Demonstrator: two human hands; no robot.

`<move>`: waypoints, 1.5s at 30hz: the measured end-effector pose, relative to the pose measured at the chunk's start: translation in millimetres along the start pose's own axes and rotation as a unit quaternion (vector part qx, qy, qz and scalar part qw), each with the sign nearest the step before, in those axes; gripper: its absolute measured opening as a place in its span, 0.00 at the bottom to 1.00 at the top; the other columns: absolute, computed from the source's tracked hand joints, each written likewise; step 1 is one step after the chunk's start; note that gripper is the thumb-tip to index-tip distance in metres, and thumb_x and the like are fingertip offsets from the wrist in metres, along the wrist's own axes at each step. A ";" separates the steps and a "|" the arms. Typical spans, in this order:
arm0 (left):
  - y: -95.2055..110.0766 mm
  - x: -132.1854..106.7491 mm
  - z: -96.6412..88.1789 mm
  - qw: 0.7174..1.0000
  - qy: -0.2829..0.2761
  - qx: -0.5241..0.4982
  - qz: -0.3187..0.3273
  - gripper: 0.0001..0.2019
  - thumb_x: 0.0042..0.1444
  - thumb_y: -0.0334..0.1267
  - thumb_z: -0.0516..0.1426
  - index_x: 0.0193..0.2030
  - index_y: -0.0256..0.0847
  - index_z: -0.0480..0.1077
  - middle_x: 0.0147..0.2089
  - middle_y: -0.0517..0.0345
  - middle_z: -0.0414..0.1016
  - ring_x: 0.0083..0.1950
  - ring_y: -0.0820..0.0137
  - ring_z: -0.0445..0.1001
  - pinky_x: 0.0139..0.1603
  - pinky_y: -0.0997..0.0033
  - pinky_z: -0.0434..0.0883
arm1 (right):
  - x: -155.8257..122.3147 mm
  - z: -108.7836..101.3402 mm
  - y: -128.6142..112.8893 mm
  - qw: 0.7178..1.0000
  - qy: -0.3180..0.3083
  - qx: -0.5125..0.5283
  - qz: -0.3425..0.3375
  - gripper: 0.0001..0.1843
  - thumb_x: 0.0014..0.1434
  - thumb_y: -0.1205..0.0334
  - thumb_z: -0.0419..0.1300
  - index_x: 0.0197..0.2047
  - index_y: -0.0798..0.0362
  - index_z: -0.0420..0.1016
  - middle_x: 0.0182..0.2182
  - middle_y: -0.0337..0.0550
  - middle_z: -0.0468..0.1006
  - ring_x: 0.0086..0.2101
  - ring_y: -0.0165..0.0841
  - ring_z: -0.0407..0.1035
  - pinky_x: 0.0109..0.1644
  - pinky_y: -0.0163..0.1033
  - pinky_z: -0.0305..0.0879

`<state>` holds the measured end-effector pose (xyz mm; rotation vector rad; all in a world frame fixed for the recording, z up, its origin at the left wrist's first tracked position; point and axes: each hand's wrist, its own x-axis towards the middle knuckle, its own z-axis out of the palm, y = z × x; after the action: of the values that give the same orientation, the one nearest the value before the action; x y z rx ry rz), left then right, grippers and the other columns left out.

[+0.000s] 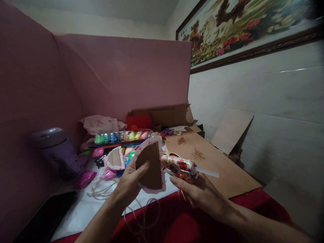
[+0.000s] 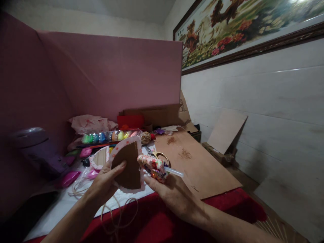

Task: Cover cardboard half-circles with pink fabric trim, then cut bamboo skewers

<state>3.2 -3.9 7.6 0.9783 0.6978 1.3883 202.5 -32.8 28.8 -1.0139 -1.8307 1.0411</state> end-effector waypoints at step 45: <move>4.9 0.1 4.0 0.999 0.018 -0.033 -0.005 0.30 0.50 0.33 0.60 0.60 0.52 0.59 0.45 0.58 0.77 0.39 0.69 0.77 0.40 0.72 0.75 | -10.1 5.5 12.8 0.999 -0.013 -0.018 -0.036 0.15 0.57 0.54 0.55 0.46 0.45 0.75 0.33 0.42 0.77 0.41 0.38 0.70 0.47 0.42 0.66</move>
<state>4.4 -4.8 13.7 0.8988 0.6779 1.4135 204.6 -38.9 12.9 -0.9534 -1.8979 0.9859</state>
